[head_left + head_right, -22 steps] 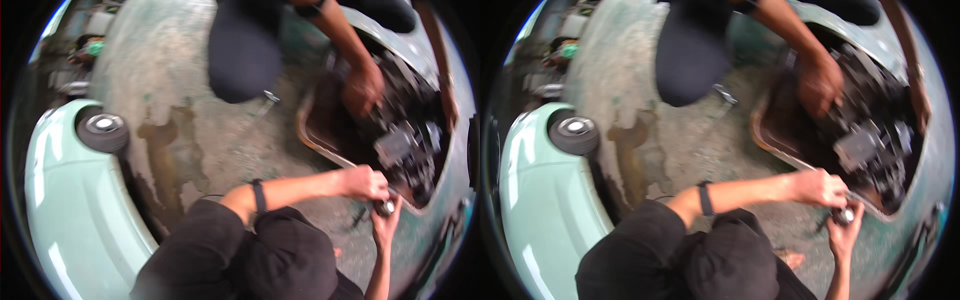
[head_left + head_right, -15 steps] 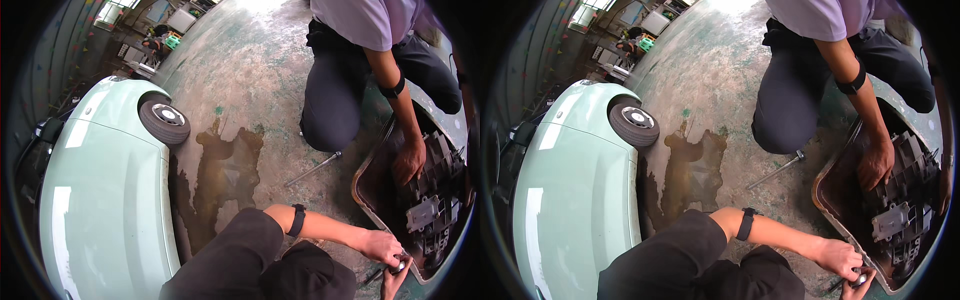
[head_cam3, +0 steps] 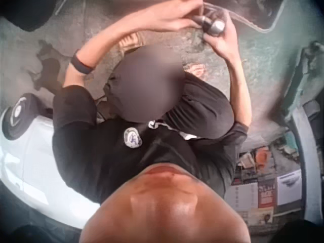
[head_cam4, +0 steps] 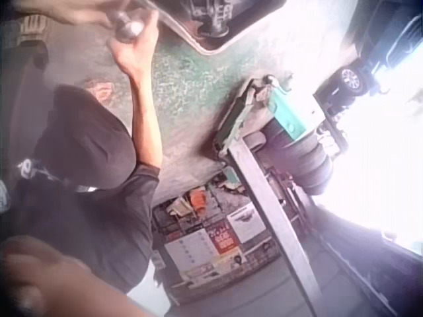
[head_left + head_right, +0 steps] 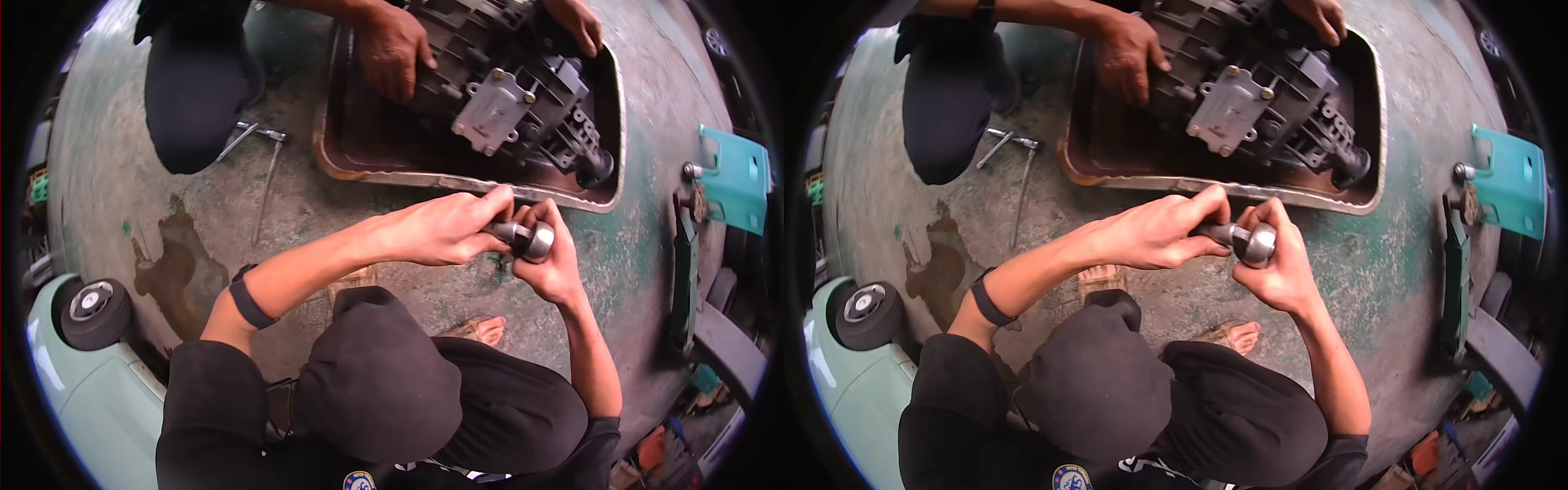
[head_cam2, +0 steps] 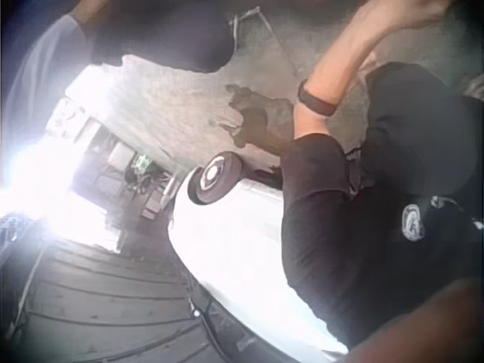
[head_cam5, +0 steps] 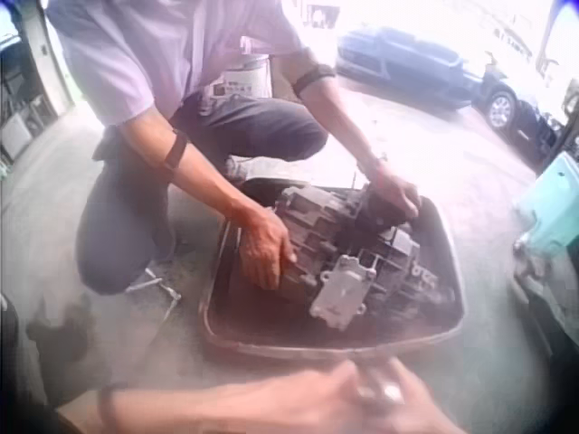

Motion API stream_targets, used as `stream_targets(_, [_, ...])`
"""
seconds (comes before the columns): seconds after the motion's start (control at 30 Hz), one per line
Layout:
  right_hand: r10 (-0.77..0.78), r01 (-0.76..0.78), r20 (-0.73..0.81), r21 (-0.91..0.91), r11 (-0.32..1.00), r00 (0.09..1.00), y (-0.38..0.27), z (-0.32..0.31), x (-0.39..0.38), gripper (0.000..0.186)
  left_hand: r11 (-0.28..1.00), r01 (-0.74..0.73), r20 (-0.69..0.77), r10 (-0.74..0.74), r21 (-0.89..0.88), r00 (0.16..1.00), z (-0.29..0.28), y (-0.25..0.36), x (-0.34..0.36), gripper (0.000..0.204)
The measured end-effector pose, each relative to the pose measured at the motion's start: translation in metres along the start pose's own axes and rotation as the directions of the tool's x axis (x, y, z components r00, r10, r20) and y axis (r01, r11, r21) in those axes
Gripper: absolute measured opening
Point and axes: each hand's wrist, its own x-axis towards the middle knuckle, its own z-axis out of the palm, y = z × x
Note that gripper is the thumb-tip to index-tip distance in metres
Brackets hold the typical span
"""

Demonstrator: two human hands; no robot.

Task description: The person sits on the floor and uses a ratchet wrench and socket to tighten bolts on a car engine block placed in a metal tray. They repeatedly attach and detach sockets, turn the ratchet, and adjust bolt positions while another person assists by holding the engine steady.

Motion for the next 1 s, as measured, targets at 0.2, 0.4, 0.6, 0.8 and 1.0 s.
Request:
stream_targets(0.2, [-0.053,0.054,0.018,-0.022,0.998,0.998,-0.023,0.001,-0.005,0.038,0.998,0.046,0.054,-0.044,-0.033,0.998,0.000,0.028,0.002,0.033])
stream_targets(0.4, [-0.021,0.021,-0.012,-0.041,0.999,1.000,-0.026,0.001,-0.014,0.038,0.944,-0.230,0.064,0.221,0.238,0.973,0.009,0.030,-0.002,0.030])
stream_targets(0.6, [0.012,-0.015,-0.014,-0.195,0.981,1.000,-0.009,0.015,-0.026,0.043,0.971,-0.046,0.218,-0.006,0.234,0.976,0.029,0.022,-0.007,0.031])
stream_targets(0.8, [0.097,-0.098,-0.017,-0.262,0.960,0.995,0.002,0.007,-0.005,0.048,0.990,-0.095,-0.022,0.098,0.106,0.995,0.035,-0.012,0.006,0.027])
stream_targets(1.0, [0.108,-0.155,-0.222,-0.204,0.967,0.969,0.011,0.017,0.031,0.038,0.981,0.121,-0.364,-0.058,0.153,0.930,0.021,-0.044,0.014,0.032])
